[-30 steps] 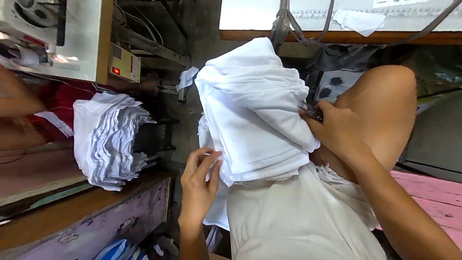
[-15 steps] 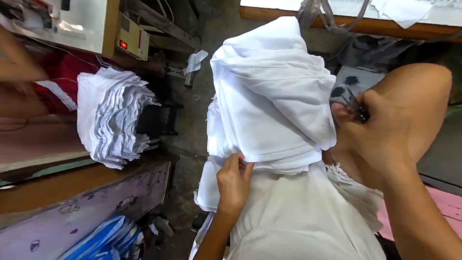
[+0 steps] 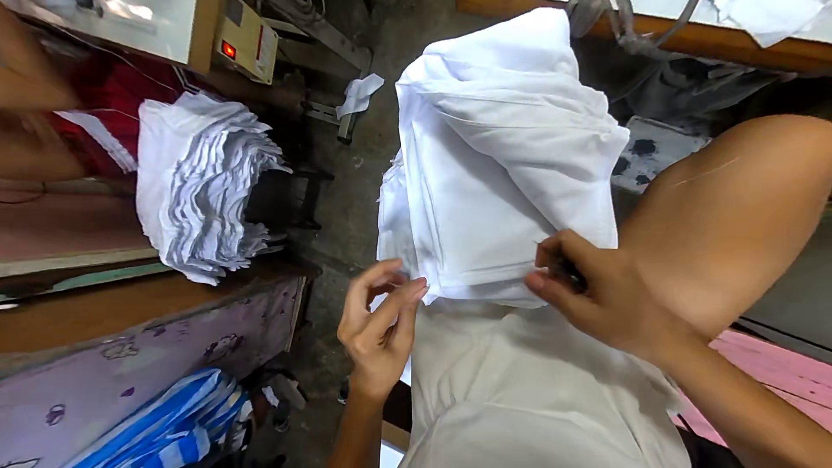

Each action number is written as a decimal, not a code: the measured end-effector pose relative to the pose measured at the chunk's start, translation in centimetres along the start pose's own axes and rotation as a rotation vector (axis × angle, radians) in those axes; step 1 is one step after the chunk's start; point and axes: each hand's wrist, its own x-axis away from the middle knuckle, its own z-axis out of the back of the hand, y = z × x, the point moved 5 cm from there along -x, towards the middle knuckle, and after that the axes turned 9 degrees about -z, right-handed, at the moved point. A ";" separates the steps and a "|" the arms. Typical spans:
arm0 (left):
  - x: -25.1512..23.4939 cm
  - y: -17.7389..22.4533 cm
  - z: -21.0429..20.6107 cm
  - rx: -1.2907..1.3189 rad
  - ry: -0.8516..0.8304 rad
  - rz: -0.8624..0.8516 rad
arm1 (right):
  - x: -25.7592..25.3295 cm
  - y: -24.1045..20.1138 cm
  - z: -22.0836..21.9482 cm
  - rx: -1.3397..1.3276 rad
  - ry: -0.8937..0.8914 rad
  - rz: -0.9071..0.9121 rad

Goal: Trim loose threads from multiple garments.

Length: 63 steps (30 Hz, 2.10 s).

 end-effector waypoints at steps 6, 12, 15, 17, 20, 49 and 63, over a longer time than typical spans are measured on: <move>0.1 -0.2 -1.6 0.178 -0.116 -0.052 | -0.1 -2.1 -2.2 0.201 -0.060 0.125; 0.4 -0.1 -1.8 0.229 -0.109 -0.024 | -0.1 -2.1 -3.1 0.256 -0.032 0.286; 0.4 0.0 -1.8 0.230 -0.115 -0.031 | -0.4 -2.4 -3.1 0.266 -0.016 0.323; 0.4 0.1 -1.8 0.227 -0.117 -0.039 | -0.7 -2.6 -3.1 0.247 -0.031 0.344; 0.4 0.2 -1.7 0.219 -0.126 -0.041 | -1.1 -2.6 -3.2 0.218 -0.065 0.350; 0.1 0.2 -0.9 0.239 -0.059 0.059 | -1.8 -2.4 -4.0 0.158 -0.025 0.431; -0.5 3.9 -1.1 0.024 -0.081 -0.179 | -2.0 -6.4 -2.1 0.480 -0.017 0.339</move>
